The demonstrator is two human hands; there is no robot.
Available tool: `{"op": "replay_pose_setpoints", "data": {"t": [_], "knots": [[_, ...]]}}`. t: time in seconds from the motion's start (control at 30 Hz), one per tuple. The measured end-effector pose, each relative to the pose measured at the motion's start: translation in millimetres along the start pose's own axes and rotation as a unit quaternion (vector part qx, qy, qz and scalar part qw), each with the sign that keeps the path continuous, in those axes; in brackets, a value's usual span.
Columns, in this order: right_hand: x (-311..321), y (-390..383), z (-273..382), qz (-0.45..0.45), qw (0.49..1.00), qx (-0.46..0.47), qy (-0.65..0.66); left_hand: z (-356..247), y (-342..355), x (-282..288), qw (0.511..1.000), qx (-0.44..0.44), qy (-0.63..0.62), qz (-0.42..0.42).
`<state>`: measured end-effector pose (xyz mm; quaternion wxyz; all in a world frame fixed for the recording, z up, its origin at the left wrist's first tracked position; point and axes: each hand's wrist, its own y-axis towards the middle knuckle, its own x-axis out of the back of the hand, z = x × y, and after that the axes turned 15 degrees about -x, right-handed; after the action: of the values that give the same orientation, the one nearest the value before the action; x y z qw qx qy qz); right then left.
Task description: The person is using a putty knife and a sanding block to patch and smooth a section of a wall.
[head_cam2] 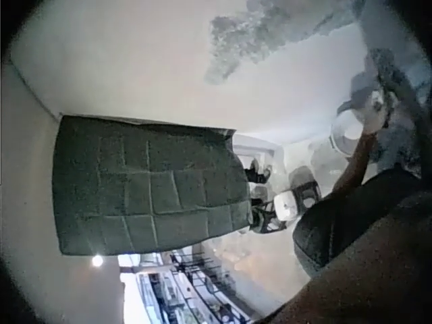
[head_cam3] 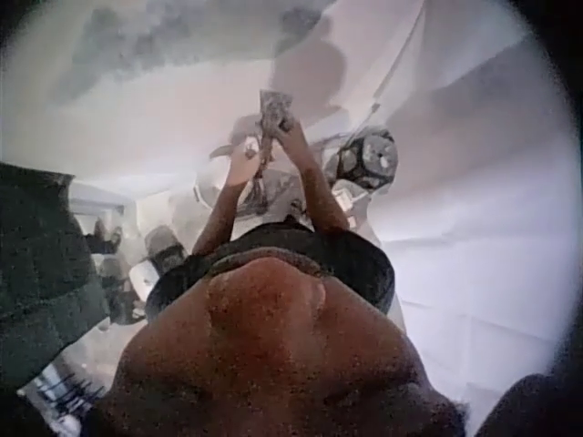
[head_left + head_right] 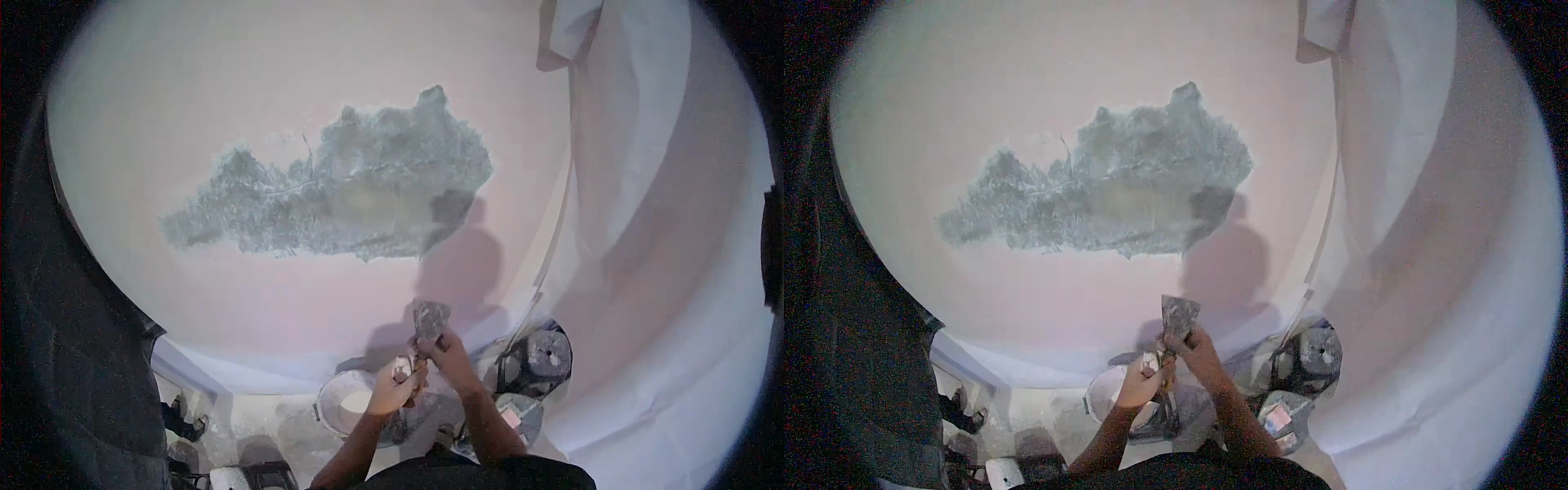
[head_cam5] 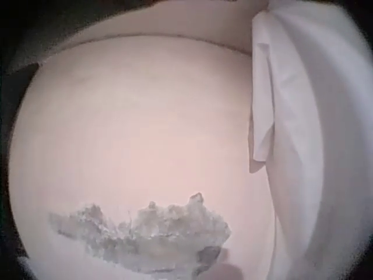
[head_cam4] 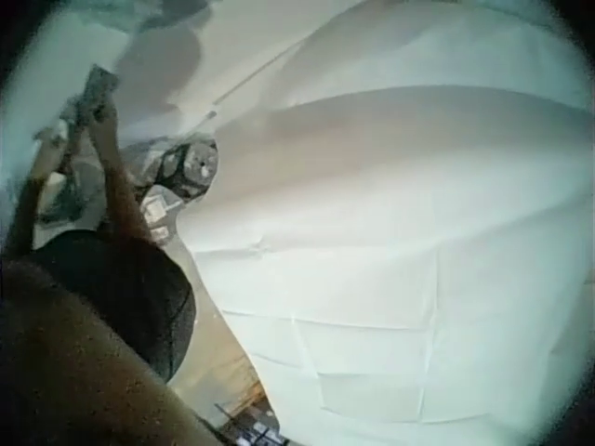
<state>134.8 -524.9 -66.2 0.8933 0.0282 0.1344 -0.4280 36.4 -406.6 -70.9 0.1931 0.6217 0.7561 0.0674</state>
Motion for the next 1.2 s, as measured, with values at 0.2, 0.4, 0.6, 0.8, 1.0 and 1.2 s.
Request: {"op": "replay_pose_setpoints", "data": {"t": [0.2, 0.4, 0.6, 0.8, 1.0, 1.2], "knots": [[-27.3, -32.0, -50.4, -0.069, 0.987, -0.145, -0.023, 24.2, -25.9, 31.6, 0.991, 0.073, 0.098, 0.057], [-13.2, 1.3, 31.9, -0.172, 0.983, 0.045, -0.052, 24.8, -8.0, 24.3, 0.990, 0.032, 0.124, 0.059], [-0.8, 114.3, 187.5, -0.121, 0.974, 0.164, -0.101, -19.4, 51.0, 42.8, 0.994, -0.010, 0.106, -0.022], [-0.4, 223.2, 260.6, -0.147, 0.958, 0.211, -0.127, -39.2, 97.6, 57.7, 0.988, 0.008, 0.109, -0.108], [8.0, 275.1, 260.9, -0.042, 0.981, 0.184, -0.037, -24.6, 135.7, 73.2, 0.980, -0.019, 0.136, -0.147], [-1.3, 285.3, 276.7, -0.104, 0.973, 0.190, -0.076, -16.4, 174.3, 65.7, 0.987, -0.022, 0.108, -0.118]]}}
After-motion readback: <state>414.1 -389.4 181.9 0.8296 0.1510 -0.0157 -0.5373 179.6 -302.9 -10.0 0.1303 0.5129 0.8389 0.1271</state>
